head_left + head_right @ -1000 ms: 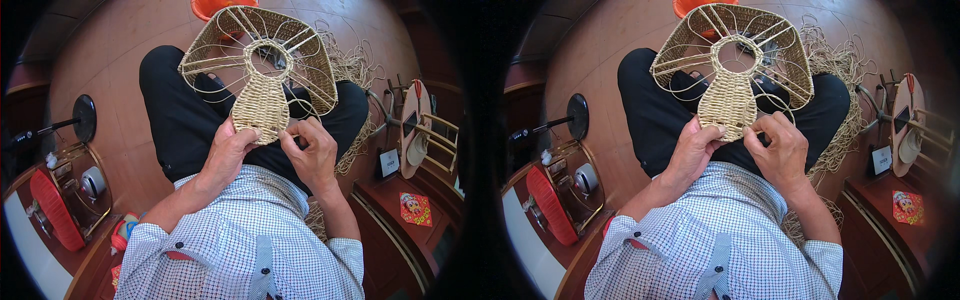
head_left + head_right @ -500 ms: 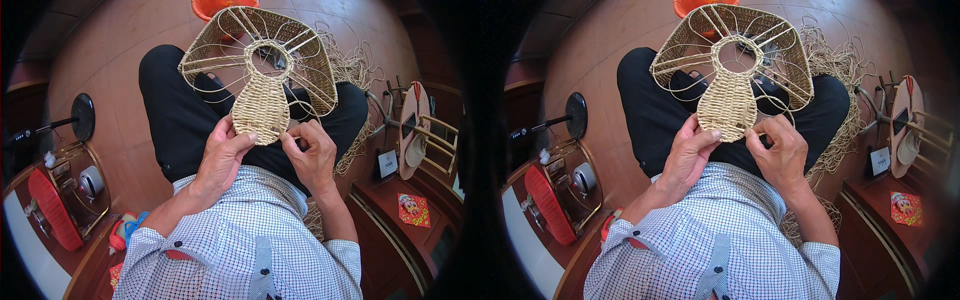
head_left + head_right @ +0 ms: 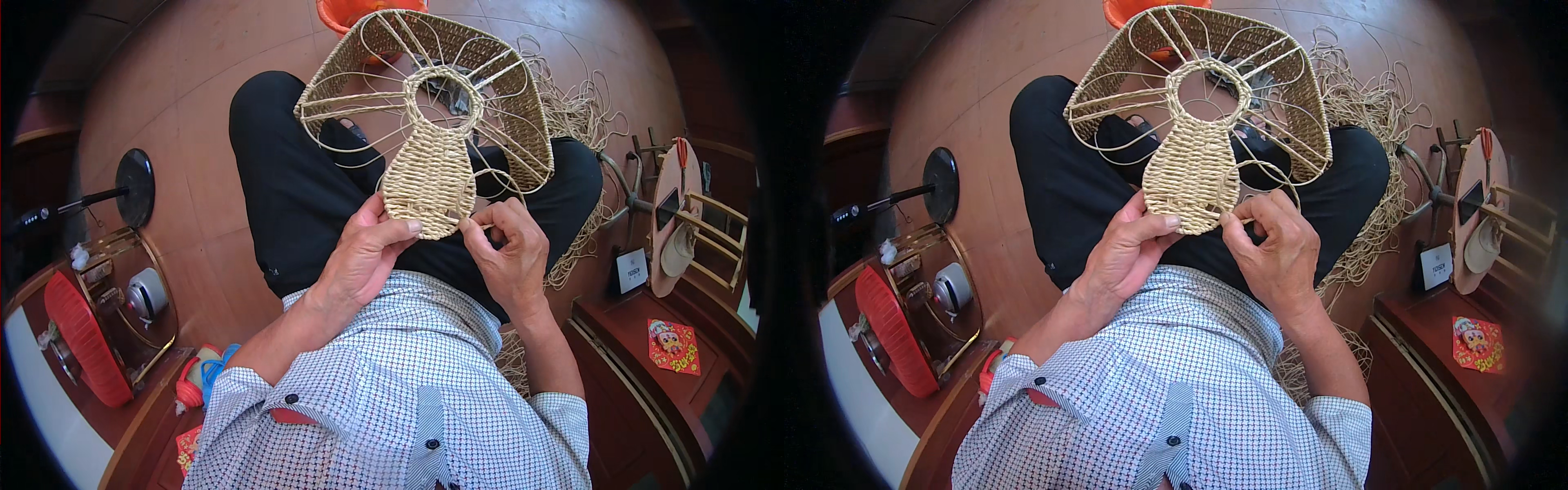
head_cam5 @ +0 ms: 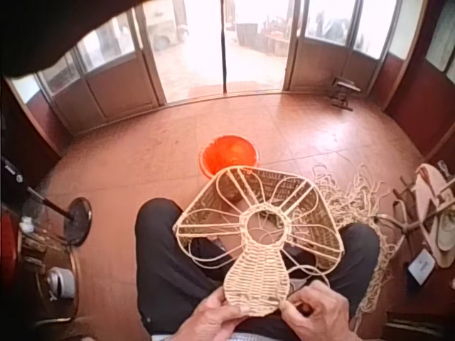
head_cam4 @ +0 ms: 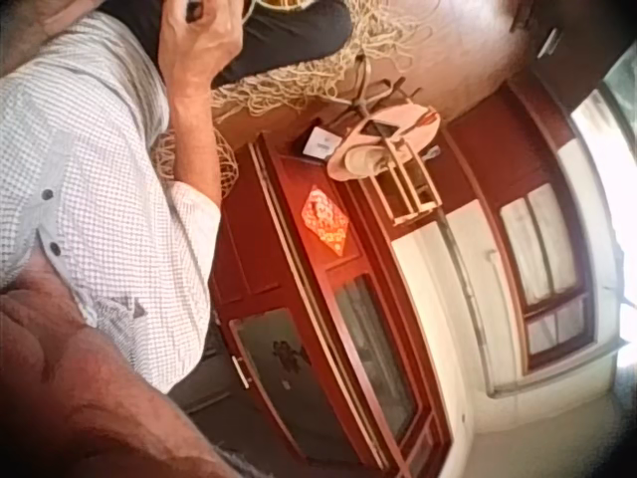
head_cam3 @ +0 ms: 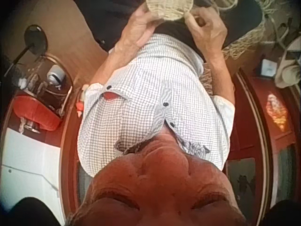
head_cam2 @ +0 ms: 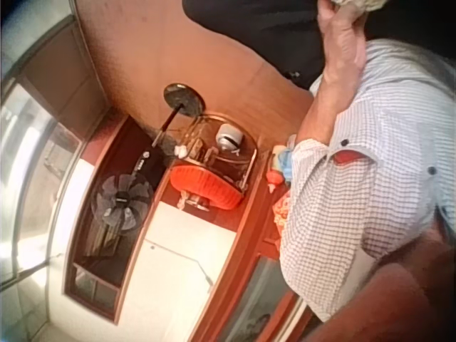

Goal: Weaving a decorative fan using straw strands.

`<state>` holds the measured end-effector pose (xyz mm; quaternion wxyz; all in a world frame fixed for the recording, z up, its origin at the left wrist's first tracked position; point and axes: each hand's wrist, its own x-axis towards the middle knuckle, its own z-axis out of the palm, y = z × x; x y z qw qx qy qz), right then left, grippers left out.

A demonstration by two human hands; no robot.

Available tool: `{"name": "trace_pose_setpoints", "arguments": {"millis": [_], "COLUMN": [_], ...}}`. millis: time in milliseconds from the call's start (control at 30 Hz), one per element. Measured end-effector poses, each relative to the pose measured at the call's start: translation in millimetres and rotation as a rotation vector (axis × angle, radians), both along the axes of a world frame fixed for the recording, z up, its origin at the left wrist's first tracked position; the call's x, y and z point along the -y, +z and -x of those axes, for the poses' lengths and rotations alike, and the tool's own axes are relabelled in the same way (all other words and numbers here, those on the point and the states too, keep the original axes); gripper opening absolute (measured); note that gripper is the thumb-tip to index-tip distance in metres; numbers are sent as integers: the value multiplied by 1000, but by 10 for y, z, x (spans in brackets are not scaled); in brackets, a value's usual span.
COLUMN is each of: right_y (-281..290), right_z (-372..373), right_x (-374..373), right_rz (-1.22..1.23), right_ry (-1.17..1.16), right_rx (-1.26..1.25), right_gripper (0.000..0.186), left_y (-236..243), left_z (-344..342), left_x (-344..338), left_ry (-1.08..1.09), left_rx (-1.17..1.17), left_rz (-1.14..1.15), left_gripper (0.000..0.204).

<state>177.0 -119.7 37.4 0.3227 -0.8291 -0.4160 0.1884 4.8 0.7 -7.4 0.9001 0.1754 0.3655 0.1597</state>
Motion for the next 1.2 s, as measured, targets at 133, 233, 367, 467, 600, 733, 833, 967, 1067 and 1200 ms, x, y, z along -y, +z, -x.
{"name": "trace_pose_setpoints", "arguments": {"millis": [133, 233, 367, 467, 600, 733, 833, 967, 1067, 1200], "right_y": [46, 65, 103, 61, 116, 153, 132, 89, 110, 331], "right_z": [-6, -38, 18, -18, -84, -147, -166, -159, -71, 148], "right_x": [-17, -61, -194, -324, -461, -533, -574, -606, -644, -799], "right_rz": [86, -22, -95, -120, -12, 52, 66, 97, 42, -174], "right_ry": [-11, 175, 289, 392, 527, 642, 661, 702, 679, 666], "right_rx": [-60, 313, 339, 265, 242, 248, 192, 268, 277, 101], "right_gripper": [11, 14, 15, 12, 7, 6, 8, 8, 10, 12], "left_y": [-36, -31, -58, -71, -79, -83, -60, -15, -15, 167], "left_z": [-14, -17, -9, -2, 9, 20, 29, 35, 119, 200], "left_x": [-37, -55, -75, -83, -89, -98, -112, -99, 2, -26], "left_ry": [-38, -44, -55, -56, -57, -68, -74, -71, -62, -115], "left_rx": [23, 38, 77, 92, 91, 116, 115, 62, -157, -474], "left_rz": [-61, -55, -49, -61, -48, -46, -60, -172, -486, -968], "left_gripper": [68, 69, 68, 66, 67, 69, 68, 68, 60, 33]}}
